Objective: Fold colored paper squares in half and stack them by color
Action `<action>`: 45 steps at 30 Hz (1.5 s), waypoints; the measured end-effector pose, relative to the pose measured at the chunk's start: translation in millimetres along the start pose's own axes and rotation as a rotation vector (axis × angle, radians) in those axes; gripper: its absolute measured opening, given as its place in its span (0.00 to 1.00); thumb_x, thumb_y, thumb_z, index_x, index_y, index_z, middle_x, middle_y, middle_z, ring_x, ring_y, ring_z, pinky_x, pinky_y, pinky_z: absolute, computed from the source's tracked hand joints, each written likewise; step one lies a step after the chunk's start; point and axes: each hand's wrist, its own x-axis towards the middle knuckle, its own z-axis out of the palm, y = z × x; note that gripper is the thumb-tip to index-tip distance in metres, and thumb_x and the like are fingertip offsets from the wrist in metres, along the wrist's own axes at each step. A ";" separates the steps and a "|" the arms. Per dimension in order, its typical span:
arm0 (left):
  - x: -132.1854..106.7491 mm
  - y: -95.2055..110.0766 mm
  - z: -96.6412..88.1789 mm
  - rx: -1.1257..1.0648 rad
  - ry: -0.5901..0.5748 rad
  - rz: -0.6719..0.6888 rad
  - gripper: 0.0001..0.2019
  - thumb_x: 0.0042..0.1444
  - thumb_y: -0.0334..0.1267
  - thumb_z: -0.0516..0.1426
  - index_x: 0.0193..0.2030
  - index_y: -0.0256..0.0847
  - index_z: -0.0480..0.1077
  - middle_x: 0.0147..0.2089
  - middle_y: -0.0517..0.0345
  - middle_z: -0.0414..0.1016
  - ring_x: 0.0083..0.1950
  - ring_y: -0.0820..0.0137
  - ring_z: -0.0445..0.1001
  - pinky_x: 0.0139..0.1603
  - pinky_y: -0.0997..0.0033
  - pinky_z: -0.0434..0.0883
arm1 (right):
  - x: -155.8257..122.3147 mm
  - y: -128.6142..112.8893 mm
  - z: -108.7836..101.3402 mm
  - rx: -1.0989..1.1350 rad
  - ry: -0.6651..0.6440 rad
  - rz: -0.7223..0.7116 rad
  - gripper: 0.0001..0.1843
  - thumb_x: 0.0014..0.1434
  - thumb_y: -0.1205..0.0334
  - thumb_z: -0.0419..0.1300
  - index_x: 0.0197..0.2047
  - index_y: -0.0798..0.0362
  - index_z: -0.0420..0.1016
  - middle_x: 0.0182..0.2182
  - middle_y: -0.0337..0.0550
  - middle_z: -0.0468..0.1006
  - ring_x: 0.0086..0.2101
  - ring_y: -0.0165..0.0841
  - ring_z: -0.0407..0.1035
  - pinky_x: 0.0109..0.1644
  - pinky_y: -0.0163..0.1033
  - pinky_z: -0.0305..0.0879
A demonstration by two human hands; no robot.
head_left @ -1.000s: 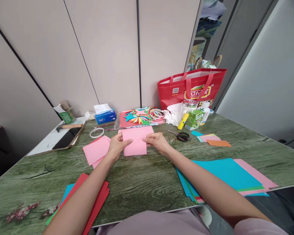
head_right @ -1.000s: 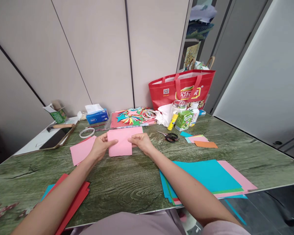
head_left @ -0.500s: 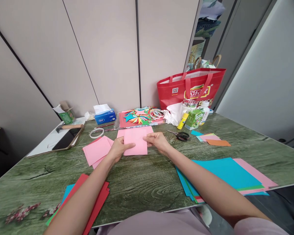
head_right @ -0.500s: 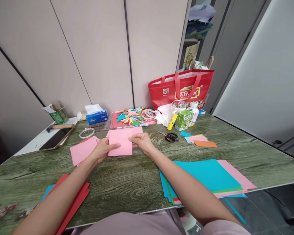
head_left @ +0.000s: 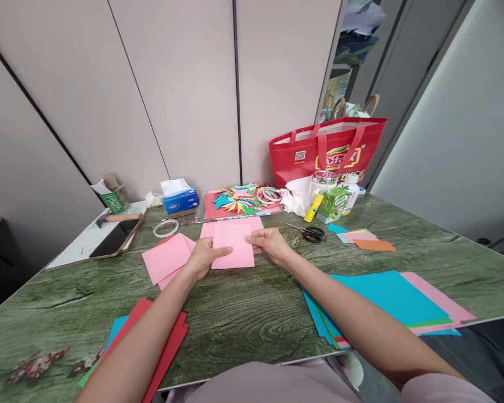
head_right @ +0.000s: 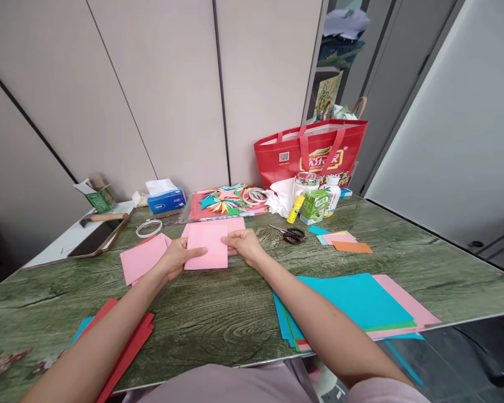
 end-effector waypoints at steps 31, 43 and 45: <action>3.0 -3.1 -2.3 0.109 0.098 0.096 0.21 0.31 0.38 0.67 0.35 0.31 0.73 0.32 0.52 0.77 0.29 0.68 0.73 0.30 0.71 0.68 | -1.1 -0.8 1.8 -0.038 -0.006 -0.052 0.17 0.25 0.57 0.71 0.19 0.58 0.73 0.18 0.35 0.73 0.21 0.27 0.68 0.29 0.34 0.67; 2.6 -2.4 -2.3 0.112 0.106 0.090 0.21 0.31 0.38 0.67 0.35 0.31 0.74 0.32 0.51 0.77 0.29 0.68 0.73 0.30 0.71 0.68 | -0.7 -0.2 1.1 -0.036 -0.015 -0.069 0.16 0.26 0.57 0.71 0.19 0.57 0.73 0.18 0.36 0.73 0.21 0.26 0.67 0.28 0.33 0.67; 2.3 -2.0 -2.1 0.114 0.105 0.089 0.21 0.31 0.38 0.67 0.35 0.31 0.74 0.32 0.51 0.77 0.29 0.68 0.73 0.29 0.71 0.68 | -0.8 -0.4 1.3 -0.034 -0.012 -0.071 0.16 0.26 0.57 0.71 0.19 0.58 0.73 0.18 0.36 0.73 0.21 0.26 0.67 0.27 0.33 0.67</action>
